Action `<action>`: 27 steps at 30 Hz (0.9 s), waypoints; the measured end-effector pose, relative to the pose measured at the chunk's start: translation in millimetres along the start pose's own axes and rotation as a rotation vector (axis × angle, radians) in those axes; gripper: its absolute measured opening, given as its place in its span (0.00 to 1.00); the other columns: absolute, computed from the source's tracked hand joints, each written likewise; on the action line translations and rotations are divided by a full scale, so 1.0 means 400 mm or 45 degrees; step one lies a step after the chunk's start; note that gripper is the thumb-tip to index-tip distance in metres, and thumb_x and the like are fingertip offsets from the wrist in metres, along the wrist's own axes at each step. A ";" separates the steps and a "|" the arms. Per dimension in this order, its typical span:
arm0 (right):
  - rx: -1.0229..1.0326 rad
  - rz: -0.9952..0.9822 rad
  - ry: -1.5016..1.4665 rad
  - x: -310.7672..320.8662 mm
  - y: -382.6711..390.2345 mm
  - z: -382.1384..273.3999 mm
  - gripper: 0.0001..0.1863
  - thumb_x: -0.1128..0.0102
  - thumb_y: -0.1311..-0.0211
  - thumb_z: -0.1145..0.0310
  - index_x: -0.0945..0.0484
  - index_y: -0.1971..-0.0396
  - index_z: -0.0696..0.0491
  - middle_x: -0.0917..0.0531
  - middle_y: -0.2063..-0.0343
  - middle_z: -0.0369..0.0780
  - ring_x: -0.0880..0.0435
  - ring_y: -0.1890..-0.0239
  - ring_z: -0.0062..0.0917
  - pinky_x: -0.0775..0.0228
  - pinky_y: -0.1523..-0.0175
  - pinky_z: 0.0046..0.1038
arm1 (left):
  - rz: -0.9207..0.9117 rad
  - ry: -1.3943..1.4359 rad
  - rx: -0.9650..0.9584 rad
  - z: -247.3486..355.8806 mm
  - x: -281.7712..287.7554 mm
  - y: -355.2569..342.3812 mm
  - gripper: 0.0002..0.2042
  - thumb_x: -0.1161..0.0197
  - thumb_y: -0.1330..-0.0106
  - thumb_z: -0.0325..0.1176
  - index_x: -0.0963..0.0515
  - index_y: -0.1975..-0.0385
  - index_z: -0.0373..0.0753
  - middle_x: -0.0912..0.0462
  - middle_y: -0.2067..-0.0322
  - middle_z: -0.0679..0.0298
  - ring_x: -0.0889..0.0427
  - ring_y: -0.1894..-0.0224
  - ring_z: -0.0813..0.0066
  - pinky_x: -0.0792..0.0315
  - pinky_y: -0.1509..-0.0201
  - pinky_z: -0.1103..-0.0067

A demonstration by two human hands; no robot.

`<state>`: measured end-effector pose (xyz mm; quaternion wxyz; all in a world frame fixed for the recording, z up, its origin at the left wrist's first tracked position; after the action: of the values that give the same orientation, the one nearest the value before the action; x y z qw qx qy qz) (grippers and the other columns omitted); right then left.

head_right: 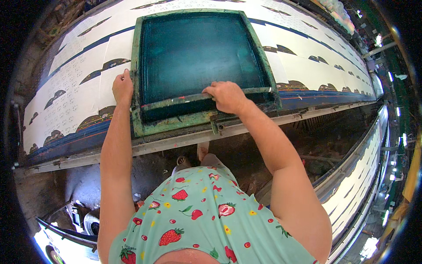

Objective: The person uses a squeegee to pull green ink across a screen printing frame placed over a long sheet of paper with a repeating pattern. The person repeatedly repositions the frame and repeats the squeegee motion to print successive sections of the pattern.

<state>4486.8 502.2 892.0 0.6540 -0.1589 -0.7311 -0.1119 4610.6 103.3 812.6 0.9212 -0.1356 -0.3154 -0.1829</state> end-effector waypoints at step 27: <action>-0.058 0.742 -0.541 0.104 0.305 0.634 0.25 0.24 0.34 0.61 0.14 0.38 0.52 0.18 0.34 0.49 0.23 0.29 0.48 0.34 0.23 0.48 | 0.203 -0.724 0.003 -0.033 -0.008 -0.025 0.26 0.54 0.14 0.47 0.15 0.53 0.30 0.11 0.51 0.36 0.14 0.46 0.30 0.23 0.41 0.46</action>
<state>4295.5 712.7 897.3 0.4880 -0.3949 -0.7721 0.0987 4611.0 90.3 802.0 0.8075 -0.2048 -0.5494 -0.0644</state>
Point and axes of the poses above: each hand's wrist, its own y-axis away from the middle knuckle, its own x-axis out of the back of the hand, z = x × y, the point moved 5 cm from there along -y, towards the middle knuckle
